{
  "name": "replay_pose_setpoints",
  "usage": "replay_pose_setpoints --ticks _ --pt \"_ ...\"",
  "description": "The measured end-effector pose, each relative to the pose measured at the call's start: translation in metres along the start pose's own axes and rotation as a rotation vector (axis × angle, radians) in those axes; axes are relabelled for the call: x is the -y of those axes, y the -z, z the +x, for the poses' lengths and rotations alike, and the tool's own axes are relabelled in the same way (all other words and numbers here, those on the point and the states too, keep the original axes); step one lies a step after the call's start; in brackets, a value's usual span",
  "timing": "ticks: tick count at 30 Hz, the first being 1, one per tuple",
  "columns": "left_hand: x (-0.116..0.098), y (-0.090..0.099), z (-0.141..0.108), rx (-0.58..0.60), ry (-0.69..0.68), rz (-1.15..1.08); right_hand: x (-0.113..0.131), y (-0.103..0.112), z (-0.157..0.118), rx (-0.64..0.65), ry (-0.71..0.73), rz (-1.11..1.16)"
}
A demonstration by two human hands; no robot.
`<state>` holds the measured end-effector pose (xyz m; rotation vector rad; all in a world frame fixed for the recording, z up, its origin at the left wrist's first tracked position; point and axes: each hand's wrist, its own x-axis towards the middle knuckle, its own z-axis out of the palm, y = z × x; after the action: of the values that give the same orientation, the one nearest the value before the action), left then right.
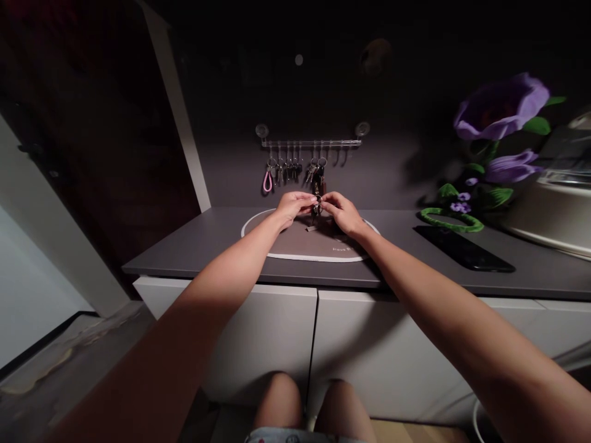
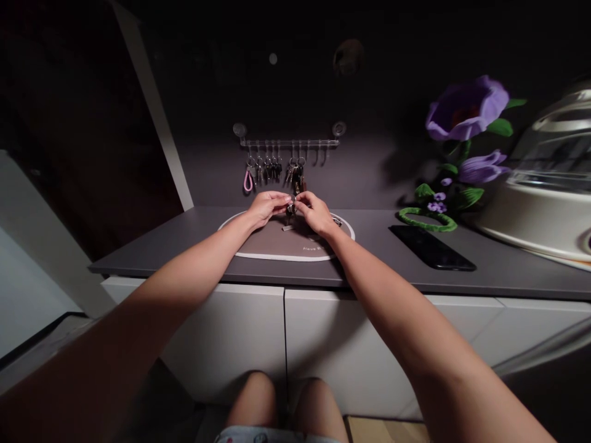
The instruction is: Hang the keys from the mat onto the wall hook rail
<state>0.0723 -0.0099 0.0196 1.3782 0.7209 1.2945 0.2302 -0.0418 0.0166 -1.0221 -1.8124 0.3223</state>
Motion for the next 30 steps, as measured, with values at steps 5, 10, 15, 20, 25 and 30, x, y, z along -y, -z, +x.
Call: replay_pose_setpoints --ticks 5,10,15,20,25,30 --pt "0.002 -0.002 0.001 0.002 -0.004 -0.054 -0.003 -0.002 0.001 -0.023 0.003 0.099" --pt "0.001 -0.004 -0.001 0.016 -0.001 -0.068 0.0 -0.002 0.0 -0.04 -0.006 0.111" --pt "0.003 -0.004 -0.001 0.021 0.013 -0.073 0.001 -0.002 0.001 -0.039 -0.037 0.121" --pt "0.005 -0.005 0.001 0.023 0.007 -0.078 -0.004 -0.002 0.004 -0.077 -0.03 0.166" --pt "0.008 -0.006 0.0 0.025 -0.003 -0.057 -0.004 0.001 0.005 -0.13 -0.064 0.28" --pt "0.013 -0.008 0.001 0.004 0.014 0.098 0.003 0.003 0.004 -0.182 -0.181 0.49"
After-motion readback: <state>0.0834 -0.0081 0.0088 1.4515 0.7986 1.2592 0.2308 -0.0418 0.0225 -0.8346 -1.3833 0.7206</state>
